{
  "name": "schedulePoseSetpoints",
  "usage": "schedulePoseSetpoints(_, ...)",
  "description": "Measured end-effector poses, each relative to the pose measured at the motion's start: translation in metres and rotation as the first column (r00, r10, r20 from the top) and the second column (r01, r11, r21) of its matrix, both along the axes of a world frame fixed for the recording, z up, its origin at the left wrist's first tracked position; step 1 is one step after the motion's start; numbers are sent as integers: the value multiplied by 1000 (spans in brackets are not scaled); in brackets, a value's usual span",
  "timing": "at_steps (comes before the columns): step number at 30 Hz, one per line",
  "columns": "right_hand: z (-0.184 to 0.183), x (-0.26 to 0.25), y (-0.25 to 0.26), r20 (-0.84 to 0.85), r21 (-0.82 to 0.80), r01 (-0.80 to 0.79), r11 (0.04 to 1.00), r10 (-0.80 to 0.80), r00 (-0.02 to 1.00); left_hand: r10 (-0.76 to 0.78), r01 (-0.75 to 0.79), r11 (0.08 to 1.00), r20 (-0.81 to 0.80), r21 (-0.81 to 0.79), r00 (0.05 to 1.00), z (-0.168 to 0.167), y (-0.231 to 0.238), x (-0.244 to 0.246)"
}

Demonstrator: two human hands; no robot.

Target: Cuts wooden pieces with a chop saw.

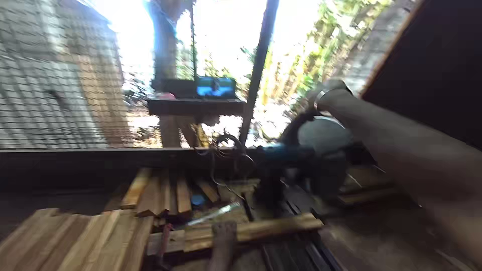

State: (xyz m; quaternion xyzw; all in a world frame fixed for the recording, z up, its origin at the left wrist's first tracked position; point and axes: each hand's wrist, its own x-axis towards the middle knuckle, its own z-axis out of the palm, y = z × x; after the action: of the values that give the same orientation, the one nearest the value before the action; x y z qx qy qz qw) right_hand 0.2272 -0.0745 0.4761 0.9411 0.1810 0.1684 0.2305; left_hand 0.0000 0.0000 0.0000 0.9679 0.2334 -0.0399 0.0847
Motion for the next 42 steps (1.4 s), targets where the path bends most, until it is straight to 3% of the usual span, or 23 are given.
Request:
schedulePoseSetpoints(4, -28, 28, -56, -67, -339, 46, 939, -73, 995, -66, 65, 998, 42, 13, 997, -5, 0, 2)
schedulePoseSetpoints(6, -42, 33, -93, -194, -321, -46, 946, -18, 981, -87, 86, 996, 51, 33, 995, -5, 3, 7)
schedulePoseSetpoints(8, -61, 22, -136, -503, -88, -99, 991, 42, 863, -96, 95, 995, 30, 42, 995, -7, 3, 7)
schedulePoseSetpoints(9, -70, 9, -157, -694, 72, -60, 996, 93, 714, -100, 99, 994, 17, 49, 995, -7, 4, 6)
schedulePoseSetpoints(10, -76, -11, -172, -813, 239, 78, 968, 155, 561, -103, 103, 993, 4, 58, 995, -6, 5, 6)
schedulePoseSetpoints(11, -79, -36, -180, -864, 388, 293, 874, 234, 447, -107, 106, 992, 4, 70, 994, -5, 5, 7)
schedulePoseSetpoints(13, -86, -65, -190, -859, 508, 539, 672, 346, 378, -116, 115, 990, 7, 81, 993, -5, 5, 8)
schedulePoseSetpoints(29, -158, -101, -234, -742, 653, 622, 431, 528, 414, -108, 109, 982, -14, 158, 994, -7, 4, 10)
schedulePoseSetpoints(35, -193, -125, -251, -704, 697, 596, 399, 538, 463, -110, 106, 981, 11, 163, 994, -5, 4, 6)
schedulePoseSetpoints(38, -222, -141, -264, -673, 733, 559, 387, 533, 514, -113, 111, 977, 1, 181, 994, -9, 6, 7)
schedulePoseSetpoints(42, -291, -162, -291, -626, 780, 473, 409, 520, 581, -109, 106, 977, 3, 183, 994, -8, 4, 5)
